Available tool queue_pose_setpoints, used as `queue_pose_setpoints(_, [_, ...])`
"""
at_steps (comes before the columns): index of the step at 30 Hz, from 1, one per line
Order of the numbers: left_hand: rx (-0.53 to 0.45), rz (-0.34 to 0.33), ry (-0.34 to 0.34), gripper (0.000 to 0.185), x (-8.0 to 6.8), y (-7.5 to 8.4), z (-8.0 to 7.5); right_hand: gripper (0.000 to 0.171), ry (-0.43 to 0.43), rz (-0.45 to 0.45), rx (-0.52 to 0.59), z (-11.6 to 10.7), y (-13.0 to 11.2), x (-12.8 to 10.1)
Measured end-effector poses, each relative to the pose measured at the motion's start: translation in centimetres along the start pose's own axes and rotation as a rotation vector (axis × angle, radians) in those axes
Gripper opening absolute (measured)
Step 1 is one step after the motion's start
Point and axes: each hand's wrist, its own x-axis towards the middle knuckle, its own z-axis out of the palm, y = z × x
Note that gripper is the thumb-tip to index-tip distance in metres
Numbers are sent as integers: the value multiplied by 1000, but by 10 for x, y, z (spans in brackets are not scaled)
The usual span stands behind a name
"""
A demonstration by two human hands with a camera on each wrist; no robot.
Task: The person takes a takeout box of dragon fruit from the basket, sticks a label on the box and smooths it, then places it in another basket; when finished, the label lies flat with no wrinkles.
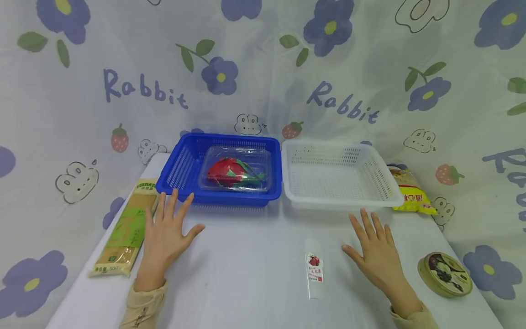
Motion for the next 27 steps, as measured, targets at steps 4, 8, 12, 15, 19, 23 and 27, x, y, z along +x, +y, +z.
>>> queue_pose_setpoints(4, [-56, -40, -42, 81, 21, 2, -8, 77, 9, -54, 36, -1, -20, 26])
queue_pose_setpoints(8, [-136, -105, -127, 81, 47, 8, -16, 76, -18, -108, 76, -1, -48, 53])
queue_pose_setpoints(12, [-209, -162, -204, 81, 78, 12, -23, 75, -81, -148, 106, 1, -78, 74])
queue_pose_setpoints(15, [-253, -196, -281, 83, 100, 14, -26, 76, -117, -178, 126, 6, -98, 85])
queue_pose_setpoints(19, [-329, -245, -434, 89, 126, 16, -31, 77, -146, -213, 170, 15, -121, 95])
queue_pose_setpoints(23, [-421, -267, -552, 91, 151, 18, -29, 76, -184, -223, 188, 26, -136, 103])
queue_pose_setpoints(27, [-493, -315, -662, 88, 173, 18, -20, 76, -211, -215, 171, 37, -146, 109])
